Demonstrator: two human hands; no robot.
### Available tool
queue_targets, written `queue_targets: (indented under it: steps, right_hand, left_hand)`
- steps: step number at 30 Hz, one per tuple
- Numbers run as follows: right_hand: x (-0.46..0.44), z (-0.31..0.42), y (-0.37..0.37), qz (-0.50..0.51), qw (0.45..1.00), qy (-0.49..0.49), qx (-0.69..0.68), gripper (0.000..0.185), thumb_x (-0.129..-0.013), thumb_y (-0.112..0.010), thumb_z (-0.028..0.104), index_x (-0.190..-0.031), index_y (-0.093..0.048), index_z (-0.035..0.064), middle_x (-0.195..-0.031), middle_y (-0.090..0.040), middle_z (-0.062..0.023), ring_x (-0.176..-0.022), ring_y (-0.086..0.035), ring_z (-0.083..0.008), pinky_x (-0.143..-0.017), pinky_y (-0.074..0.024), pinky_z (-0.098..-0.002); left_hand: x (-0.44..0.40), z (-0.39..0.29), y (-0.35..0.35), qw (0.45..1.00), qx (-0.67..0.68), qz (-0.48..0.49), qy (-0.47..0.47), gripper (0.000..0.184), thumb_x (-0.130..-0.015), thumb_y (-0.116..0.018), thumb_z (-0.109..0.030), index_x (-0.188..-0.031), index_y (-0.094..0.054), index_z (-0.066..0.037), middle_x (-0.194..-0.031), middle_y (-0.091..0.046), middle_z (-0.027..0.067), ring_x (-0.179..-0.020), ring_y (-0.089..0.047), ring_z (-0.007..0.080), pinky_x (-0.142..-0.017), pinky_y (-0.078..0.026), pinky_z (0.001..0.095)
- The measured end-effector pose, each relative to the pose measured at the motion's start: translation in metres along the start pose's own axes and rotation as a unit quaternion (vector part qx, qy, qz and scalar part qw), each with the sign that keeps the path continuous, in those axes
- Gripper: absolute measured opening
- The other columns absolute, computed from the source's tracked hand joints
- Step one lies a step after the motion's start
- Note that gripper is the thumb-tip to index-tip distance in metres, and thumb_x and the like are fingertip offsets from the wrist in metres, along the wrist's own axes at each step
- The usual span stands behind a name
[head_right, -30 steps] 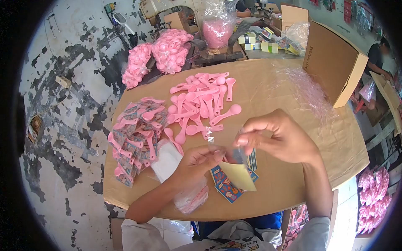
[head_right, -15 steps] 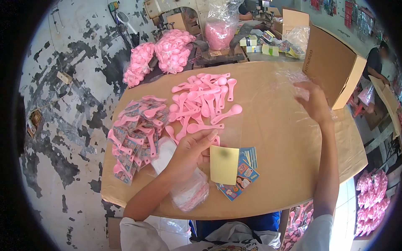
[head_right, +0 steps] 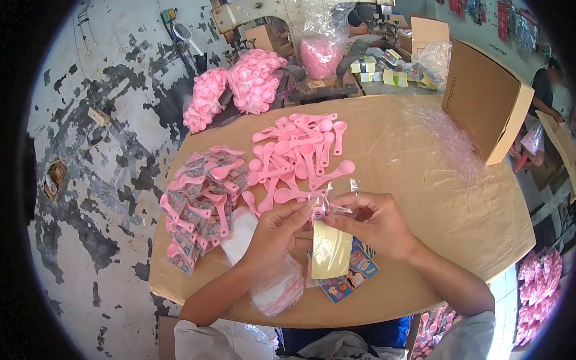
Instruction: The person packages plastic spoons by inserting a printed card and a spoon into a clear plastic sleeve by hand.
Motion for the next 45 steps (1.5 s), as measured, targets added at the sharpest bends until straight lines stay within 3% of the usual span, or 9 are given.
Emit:
queue_targets:
  steps: [8,13,17,25,29,35,38,41,45]
  right_hand:
    - [0.0,0.002,0.004,0.072,0.997,0.003,-0.017,0.022,-0.09,-0.065,0.008,-0.11,-0.066,-0.0004,-0.091,-0.07,-0.0046,-0.081,-0.062,-0.0072,-0.069,-0.0523,-0.0222]
    - [0.002,0.008,0.005,0.024,0.998,-0.053,-0.008,0.021,-0.092,-0.063,0.009,-0.111,-0.067,-0.001,-0.093,-0.07,-0.0063,-0.084,-0.062,-0.0076,-0.073,-0.0527,-0.0233]
    - [0.0,0.012,0.011,0.009,0.998,-0.056,0.003,0.02,-0.092,-0.061,0.007,-0.109,-0.068,-0.0012,-0.093,-0.071,-0.0067,-0.085,-0.062,-0.007,-0.075,-0.0526,-0.0234]
    - [-0.004,0.013,0.021,0.03,0.977,0.149,0.149,0.03,-0.081,-0.063,-0.005,-0.107,-0.072,0.0083,-0.086,-0.071,-0.0067,-0.069,-0.059,-0.0125,-0.063,-0.0478,-0.0264]
    - [-0.006,0.012,0.025,0.074,0.932,0.283,0.215,0.041,-0.068,-0.064,-0.007,-0.102,-0.075,0.0127,-0.078,-0.068,-0.0039,-0.069,-0.055,-0.0179,-0.063,-0.0463,-0.0289]
    - [-0.004,0.017,0.021,0.068,0.904,0.318,0.277,0.039,-0.061,-0.064,-0.005,-0.093,-0.075,0.0128,-0.073,-0.065,-0.0024,-0.068,-0.052,-0.0201,-0.062,-0.0464,-0.0304]
    - [-0.003,0.013,0.021,0.066,0.906,0.309,0.283,0.035,-0.061,-0.064,-0.005,-0.09,-0.075,0.0126,-0.073,-0.065,-0.0018,-0.068,-0.052,-0.0199,-0.062,-0.0463,-0.0306]
    - [-0.005,0.011,0.022,0.067,0.905,0.305,0.288,0.035,-0.061,-0.064,-0.005,-0.09,-0.075,0.0128,-0.073,-0.066,-0.0012,-0.067,-0.052,-0.0196,-0.061,-0.0464,-0.0305]
    - [-0.003,0.01,0.02,0.067,0.901,0.296,0.31,0.035,-0.061,-0.064,-0.005,-0.09,-0.075,0.0128,-0.073,-0.066,-0.001,-0.068,-0.053,-0.0193,-0.062,-0.047,-0.0302]
  left_hand:
    - [0.003,0.004,0.0,0.999,-0.037,-0.008,-0.016,0.03,-0.099,-0.051,-0.021,-0.122,-0.058,-0.003,-0.105,-0.066,0.0069,-0.091,-0.067,0.0159,-0.074,-0.059,0.0308]
    - [-0.002,-0.007,0.005,0.999,-0.002,0.035,0.023,0.024,-0.098,-0.051,-0.017,-0.118,-0.056,-0.003,-0.104,-0.065,0.0069,-0.09,-0.067,0.0157,-0.075,-0.059,0.03]
    - [-0.005,-0.008,0.012,0.998,-0.038,0.042,-0.017,0.028,-0.098,-0.054,-0.021,-0.12,-0.055,-0.005,-0.103,-0.064,0.0057,-0.092,-0.064,0.0128,-0.08,-0.055,0.0294]
    - [-0.005,-0.008,0.02,0.995,-0.061,0.072,-0.022,0.019,-0.098,-0.052,-0.014,-0.114,-0.055,-0.005,-0.107,-0.063,0.0049,-0.093,-0.063,0.0128,-0.08,-0.055,0.03]
    - [-0.01,-0.006,0.031,0.969,-0.157,0.114,-0.151,0.012,-0.098,-0.05,-0.01,-0.107,-0.055,-0.005,-0.101,-0.06,0.002,-0.09,-0.061,0.0098,-0.071,-0.053,0.0249]
    - [-0.014,-0.006,0.029,0.954,-0.186,0.104,-0.211,0.013,-0.097,-0.045,-0.003,-0.101,-0.058,-0.004,-0.099,-0.059,0.0016,-0.085,-0.06,0.0077,-0.069,-0.052,0.0232]
    - [-0.008,-0.01,0.031,0.977,-0.17,0.099,-0.087,0.016,-0.096,-0.043,-0.001,-0.1,-0.058,-0.004,-0.102,-0.058,0.0026,-0.084,-0.06,0.0075,-0.07,-0.052,0.0234]
    - [-0.007,-0.01,0.03,0.985,-0.121,0.104,-0.073,0.017,-0.097,-0.04,-0.003,-0.1,-0.057,-0.002,-0.101,-0.057,0.0029,-0.083,-0.06,0.0067,-0.069,-0.053,0.0234]
    - [-0.011,-0.005,0.034,0.976,-0.104,0.135,-0.136,0.008,-0.094,-0.05,-0.002,-0.098,-0.056,0.0,-0.1,-0.055,0.0016,-0.083,-0.059,0.005,-0.066,-0.054,0.02]
Point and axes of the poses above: each hand's wrist, its own x-axis away from the middle knuckle, its own y-axis out of the back of the hand, z = x × y, the point moved 2 cm from there along -x, towards the middle knuckle
